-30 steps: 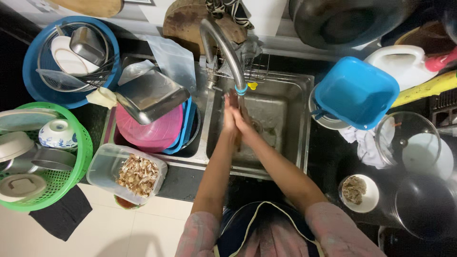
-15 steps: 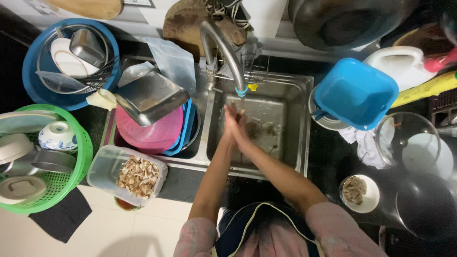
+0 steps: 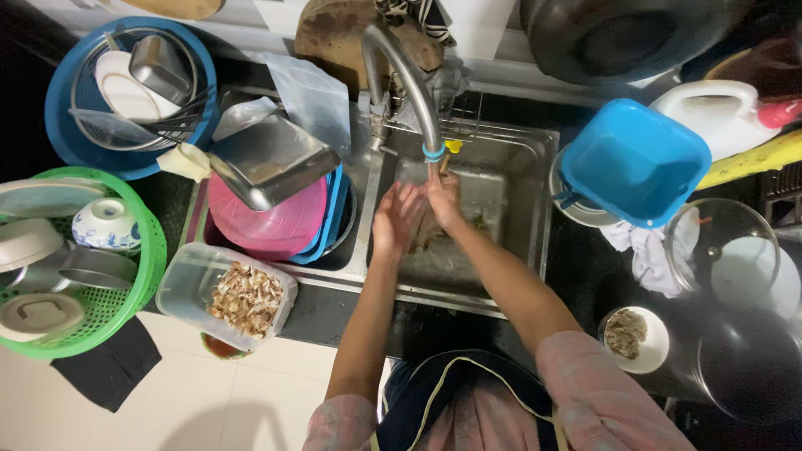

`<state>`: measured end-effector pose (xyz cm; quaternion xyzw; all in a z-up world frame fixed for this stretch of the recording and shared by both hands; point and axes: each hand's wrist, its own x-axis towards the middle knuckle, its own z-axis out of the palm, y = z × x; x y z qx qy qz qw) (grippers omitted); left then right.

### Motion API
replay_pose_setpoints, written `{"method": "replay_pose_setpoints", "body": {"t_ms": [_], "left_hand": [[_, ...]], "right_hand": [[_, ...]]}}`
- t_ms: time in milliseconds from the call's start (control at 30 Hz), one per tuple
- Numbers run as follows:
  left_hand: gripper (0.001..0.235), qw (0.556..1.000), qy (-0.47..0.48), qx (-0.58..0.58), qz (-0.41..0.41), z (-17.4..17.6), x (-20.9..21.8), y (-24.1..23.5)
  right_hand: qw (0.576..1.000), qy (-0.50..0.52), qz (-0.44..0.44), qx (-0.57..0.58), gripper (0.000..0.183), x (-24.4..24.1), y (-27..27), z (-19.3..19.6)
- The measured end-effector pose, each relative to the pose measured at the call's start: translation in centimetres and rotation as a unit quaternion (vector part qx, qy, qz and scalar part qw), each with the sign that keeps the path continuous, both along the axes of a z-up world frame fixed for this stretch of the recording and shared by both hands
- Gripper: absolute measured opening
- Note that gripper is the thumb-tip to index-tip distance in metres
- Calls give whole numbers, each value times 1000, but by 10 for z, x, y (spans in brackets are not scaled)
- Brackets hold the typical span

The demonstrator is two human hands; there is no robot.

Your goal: The person washes chopsticks, a metal tray, a metal pot, and a black pot in a kitchen sink using a sponge and running water. Each item is scrubbed and rinsed before being set aside.

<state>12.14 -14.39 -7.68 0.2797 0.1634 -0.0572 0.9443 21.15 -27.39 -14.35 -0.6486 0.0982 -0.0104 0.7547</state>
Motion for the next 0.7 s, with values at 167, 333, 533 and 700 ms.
{"method": "replay_pose_setpoints", "body": {"t_ms": [167,333,533,700], "left_hand": [[58,979,80,188,-20,-82,-23,17],[71,923,308,190,-131,-120,-13,1],[65,961,249,21,-121,-125,7,-26],[38,976,199,62,-69,-119,26,-32]], "right_hand": [[998,41,20,35,48,-6,-14,30],[996,54,-41,62,53,-9,-34,93],[991,74,-76,84,54,-20,-52,138],[972,106,-122,171,36,-17,-67,104]]}}
